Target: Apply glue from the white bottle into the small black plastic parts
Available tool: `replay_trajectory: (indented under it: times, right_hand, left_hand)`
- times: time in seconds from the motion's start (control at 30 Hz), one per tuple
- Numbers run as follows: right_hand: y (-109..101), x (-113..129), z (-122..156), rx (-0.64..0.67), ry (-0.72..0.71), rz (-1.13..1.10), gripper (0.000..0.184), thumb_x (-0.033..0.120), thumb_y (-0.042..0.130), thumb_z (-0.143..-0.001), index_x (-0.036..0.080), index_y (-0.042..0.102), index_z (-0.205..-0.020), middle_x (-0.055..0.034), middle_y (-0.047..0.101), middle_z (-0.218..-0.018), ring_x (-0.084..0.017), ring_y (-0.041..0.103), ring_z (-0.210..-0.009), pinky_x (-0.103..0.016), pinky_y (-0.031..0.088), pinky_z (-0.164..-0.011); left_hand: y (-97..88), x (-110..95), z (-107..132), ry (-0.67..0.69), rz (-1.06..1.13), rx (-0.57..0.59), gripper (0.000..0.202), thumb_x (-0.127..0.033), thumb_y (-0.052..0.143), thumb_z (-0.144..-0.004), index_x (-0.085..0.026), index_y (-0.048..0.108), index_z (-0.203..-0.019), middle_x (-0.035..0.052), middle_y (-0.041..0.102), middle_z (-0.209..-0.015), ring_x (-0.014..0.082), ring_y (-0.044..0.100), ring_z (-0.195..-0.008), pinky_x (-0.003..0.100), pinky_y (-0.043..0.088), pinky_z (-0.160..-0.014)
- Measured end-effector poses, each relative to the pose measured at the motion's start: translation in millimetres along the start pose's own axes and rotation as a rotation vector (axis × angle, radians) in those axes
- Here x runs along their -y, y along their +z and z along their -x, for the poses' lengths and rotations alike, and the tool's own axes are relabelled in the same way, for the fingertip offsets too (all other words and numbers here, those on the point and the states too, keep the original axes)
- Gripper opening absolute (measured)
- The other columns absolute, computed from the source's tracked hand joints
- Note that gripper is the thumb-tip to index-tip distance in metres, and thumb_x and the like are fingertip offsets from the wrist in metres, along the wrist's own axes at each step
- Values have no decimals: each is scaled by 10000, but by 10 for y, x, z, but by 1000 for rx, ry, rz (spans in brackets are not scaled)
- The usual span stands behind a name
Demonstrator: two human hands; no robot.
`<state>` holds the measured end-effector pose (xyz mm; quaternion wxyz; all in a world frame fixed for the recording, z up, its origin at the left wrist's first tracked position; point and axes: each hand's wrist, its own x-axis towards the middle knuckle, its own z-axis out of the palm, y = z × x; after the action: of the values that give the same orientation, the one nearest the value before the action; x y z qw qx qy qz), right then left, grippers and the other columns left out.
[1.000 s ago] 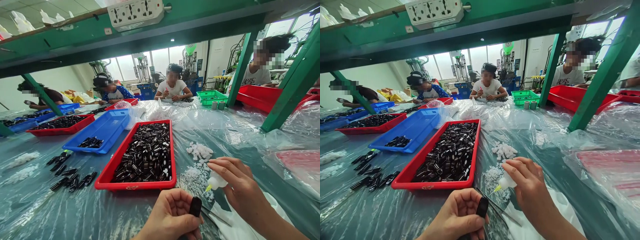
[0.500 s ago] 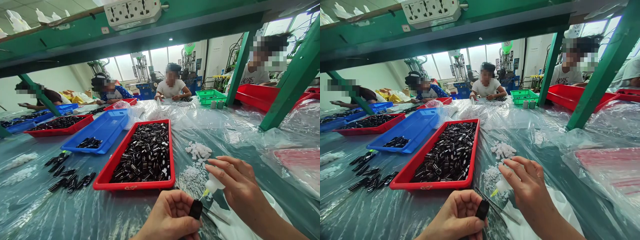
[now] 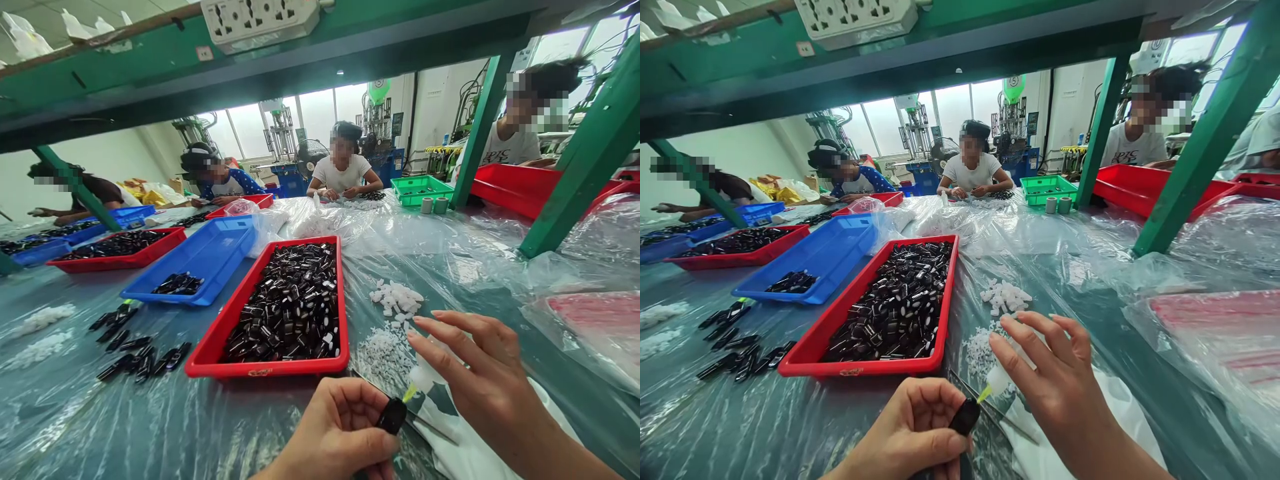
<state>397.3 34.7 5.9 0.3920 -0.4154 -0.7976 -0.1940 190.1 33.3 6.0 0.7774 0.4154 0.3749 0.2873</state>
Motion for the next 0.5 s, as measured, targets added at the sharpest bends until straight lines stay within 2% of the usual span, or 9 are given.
replay_trajectory:
  times: [0.23,0.5]
  right_hand:
    - [-13,45,-24,-27,-1,-41,319,57,330,-964,148,628,-1034,-93,617,-1083,-274,492,-1055,-466,286,-899]
    - [-53,62,-42,-27,-17,-44,335,18,331,-942,118,639,-1025,-108,612,-1056,-264,483,-1043,-458,282,-959]
  left_hand:
    - [-10,10,3,8,3,-7,312,-202,787,-565,-107,584,-782,-7,632,-535,95,592,-419,149,474,-399]
    - [-28,46,-4,17,7,8,308,-205,788,-571,-103,592,-785,-2,629,-530,96,594,-423,152,479,-402]
